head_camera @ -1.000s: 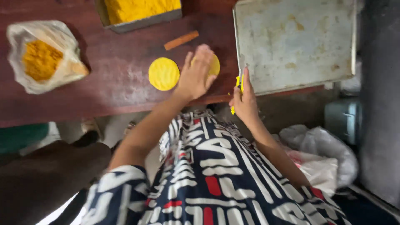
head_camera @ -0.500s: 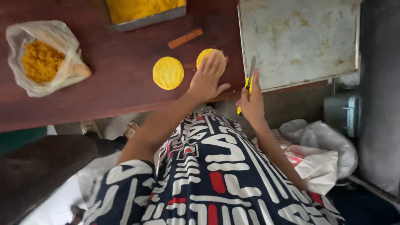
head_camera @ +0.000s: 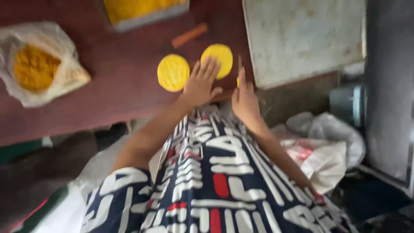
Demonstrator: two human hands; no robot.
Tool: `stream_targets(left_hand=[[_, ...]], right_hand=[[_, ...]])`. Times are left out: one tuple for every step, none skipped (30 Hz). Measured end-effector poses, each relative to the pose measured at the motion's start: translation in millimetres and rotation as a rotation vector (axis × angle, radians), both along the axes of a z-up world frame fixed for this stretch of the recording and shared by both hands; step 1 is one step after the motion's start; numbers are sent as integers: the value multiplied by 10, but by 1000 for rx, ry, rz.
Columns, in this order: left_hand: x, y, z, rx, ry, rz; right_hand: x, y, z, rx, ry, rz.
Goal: Flattening yellow dough balls, cutting them into semi-circles, and placing them on a baking tray.
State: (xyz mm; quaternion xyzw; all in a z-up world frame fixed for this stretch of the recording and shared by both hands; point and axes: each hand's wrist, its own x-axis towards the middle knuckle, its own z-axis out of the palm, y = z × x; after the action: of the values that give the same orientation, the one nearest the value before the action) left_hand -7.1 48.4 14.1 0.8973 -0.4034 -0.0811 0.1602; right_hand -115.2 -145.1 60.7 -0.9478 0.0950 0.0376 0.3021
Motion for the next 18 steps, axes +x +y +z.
stream_targets(left_hand=[[-164,70,-16,5,19,-3],[-160,62,-28,-19,-28,-3],[-148,52,-33,-44,-75,-3],[-158,67,1,-42,-71,-3],[-169,82,32,-52,1,-7],[-169,82,59,-65,73,-13],[-125,84,40,-66,76,-13],[-76,100,21,-93,33,54],[-22,116,-1,-119,-9,121],[74,107,34,-124,-1,121],[167,102,66,-56,-9,105],[223,160,100,20,-18,97],[136,196,28,24,-11,108],[164,198,-37,-15,-27,105],[197,193,-100,-54,-43,103],[187,203,-97,-51,-37,102],[173,209,-98,-52,-25,103],[202,183,-104,-60,-19,101]], right_hand=[[-52,101,53,5,19,-3],[56,130,112,-13,58,2],[170,159,179,-32,96,7],[210,203,173,-30,100,8],[249,245,164,-31,132,33],[296,277,155,-35,163,57],[337,297,116,-37,166,56],[386,327,71,-57,169,87],[439,357,24,-78,171,117],[493,328,-23,-83,179,117],[542,302,-72,-104,150,131],[571,328,-134,-118,119,155],[585,366,-146,-115,125,166],[696,376,-151,-129,104,162],[811,381,-153,-144,83,158],[835,403,-192,-140,89,158],[855,422,-235,-149,122,149],[911,412,-275,-165,149,137]])
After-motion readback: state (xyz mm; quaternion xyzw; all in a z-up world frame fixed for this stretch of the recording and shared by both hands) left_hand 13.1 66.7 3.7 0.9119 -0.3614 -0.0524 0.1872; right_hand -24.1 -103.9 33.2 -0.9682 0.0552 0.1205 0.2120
